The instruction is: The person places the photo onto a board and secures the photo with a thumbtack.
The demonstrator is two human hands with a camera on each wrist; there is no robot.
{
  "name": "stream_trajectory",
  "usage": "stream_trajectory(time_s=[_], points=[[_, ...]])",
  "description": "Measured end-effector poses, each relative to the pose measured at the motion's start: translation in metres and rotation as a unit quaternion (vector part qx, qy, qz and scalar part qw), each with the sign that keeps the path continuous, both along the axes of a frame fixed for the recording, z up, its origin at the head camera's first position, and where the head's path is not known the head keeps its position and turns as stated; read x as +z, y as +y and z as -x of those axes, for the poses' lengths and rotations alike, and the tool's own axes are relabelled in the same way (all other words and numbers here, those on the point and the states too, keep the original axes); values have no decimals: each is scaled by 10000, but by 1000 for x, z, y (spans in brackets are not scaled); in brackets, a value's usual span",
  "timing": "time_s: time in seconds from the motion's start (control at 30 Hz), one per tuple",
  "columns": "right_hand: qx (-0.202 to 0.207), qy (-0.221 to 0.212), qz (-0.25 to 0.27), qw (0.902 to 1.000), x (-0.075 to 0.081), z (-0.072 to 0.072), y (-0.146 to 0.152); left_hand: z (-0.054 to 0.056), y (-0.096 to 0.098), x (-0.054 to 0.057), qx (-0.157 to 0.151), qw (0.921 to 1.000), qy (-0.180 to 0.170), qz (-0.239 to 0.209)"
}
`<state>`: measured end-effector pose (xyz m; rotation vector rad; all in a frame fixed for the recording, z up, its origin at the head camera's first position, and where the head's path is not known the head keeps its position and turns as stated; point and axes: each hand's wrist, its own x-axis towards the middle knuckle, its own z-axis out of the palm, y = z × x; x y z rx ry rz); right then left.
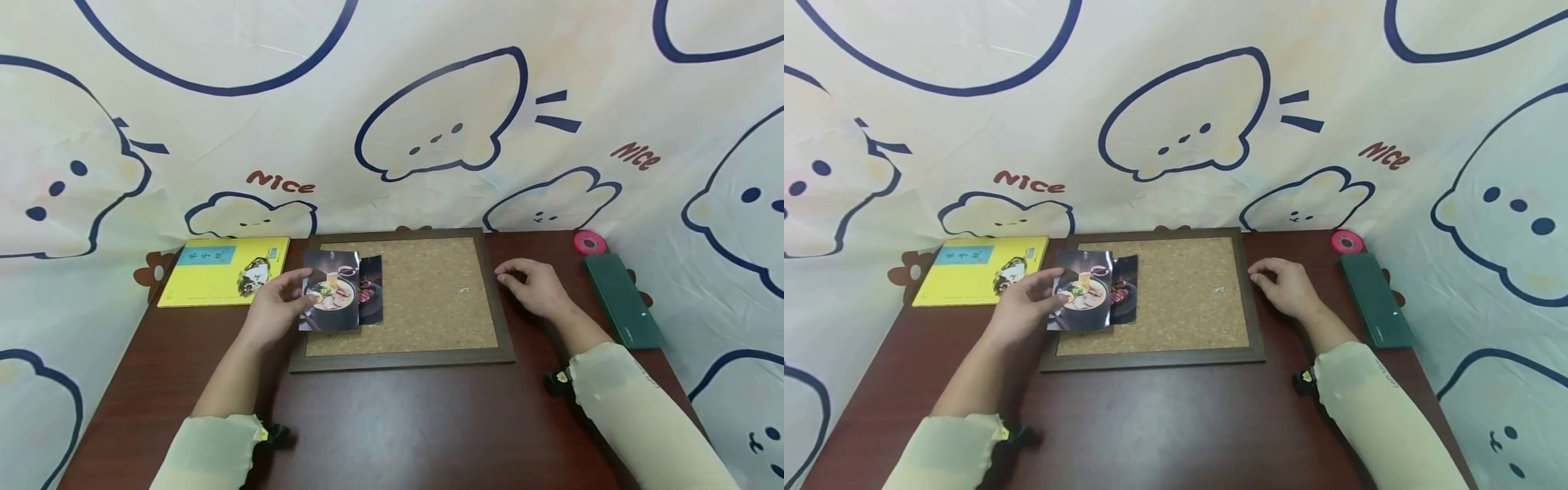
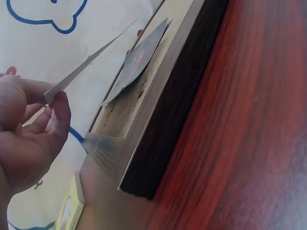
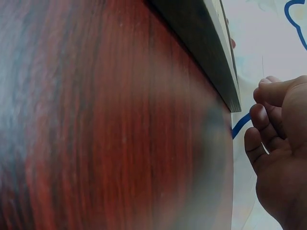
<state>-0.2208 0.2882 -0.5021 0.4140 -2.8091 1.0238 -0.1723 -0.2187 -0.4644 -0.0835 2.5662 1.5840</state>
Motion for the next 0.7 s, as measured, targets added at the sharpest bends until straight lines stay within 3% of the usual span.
stream_trajectory(time_s=[0.7], points=[[179, -36, 150, 9997, 2, 6, -25, 13, 37, -12, -242, 9994, 49, -246]])
